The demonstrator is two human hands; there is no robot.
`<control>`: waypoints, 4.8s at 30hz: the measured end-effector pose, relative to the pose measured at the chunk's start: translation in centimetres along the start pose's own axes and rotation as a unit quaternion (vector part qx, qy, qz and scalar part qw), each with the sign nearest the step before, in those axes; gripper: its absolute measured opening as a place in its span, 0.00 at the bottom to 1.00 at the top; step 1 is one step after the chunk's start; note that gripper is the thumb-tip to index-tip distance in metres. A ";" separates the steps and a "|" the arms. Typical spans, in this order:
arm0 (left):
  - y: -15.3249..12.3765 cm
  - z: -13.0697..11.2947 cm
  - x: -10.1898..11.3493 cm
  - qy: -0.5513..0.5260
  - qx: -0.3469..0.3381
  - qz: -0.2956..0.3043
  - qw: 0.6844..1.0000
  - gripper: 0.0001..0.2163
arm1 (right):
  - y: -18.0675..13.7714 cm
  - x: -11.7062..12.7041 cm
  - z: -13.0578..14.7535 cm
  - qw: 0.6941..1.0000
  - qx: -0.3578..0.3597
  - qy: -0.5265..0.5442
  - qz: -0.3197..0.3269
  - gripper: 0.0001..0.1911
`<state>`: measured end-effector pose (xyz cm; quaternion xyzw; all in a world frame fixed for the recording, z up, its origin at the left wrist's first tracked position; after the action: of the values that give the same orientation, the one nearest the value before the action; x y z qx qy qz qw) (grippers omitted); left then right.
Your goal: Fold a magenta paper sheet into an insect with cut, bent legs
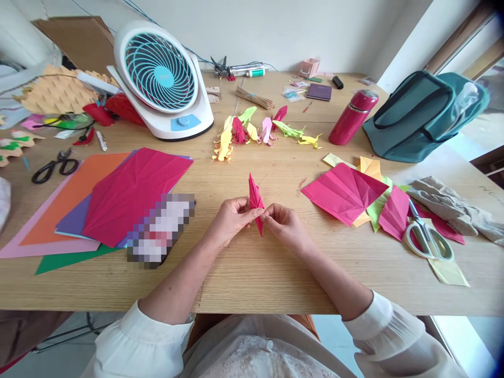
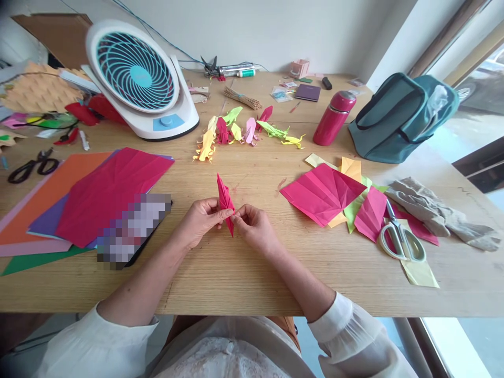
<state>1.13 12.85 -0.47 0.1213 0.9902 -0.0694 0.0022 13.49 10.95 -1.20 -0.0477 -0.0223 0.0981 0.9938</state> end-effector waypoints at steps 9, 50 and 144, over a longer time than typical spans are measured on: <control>-0.2 -0.6 0.0 0.087 -0.032 0.012 0.996 0.15 | 0.1 1.0 1.7 0.998 0.053 0.015 -0.005 0.22; -0.6 0.2 -1.7 0.091 -0.034 0.039 0.994 0.16 | 0.1 2.0 2.1 0.988 0.100 0.102 -0.061 0.19; -5.0 -1.3 -6.9 0.502 -0.153 0.119 0.843 0.06 | -6.3 2.4 2.6 0.846 0.225 -0.482 0.032 0.06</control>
<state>6.65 6.51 1.62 0.2541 0.8322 0.1542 -0.4680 16.94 5.55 2.13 0.2302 -0.4740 0.1424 0.8379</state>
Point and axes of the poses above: each hand's wrist, its own y-axis towards the middle knuckle, its own x-axis out of the back of the hand, z = x × y, the point moved 9 cm from there along y, towards the middle knuckle, and after that the axes turned 1 degree about -z, right-handed, at the moved point
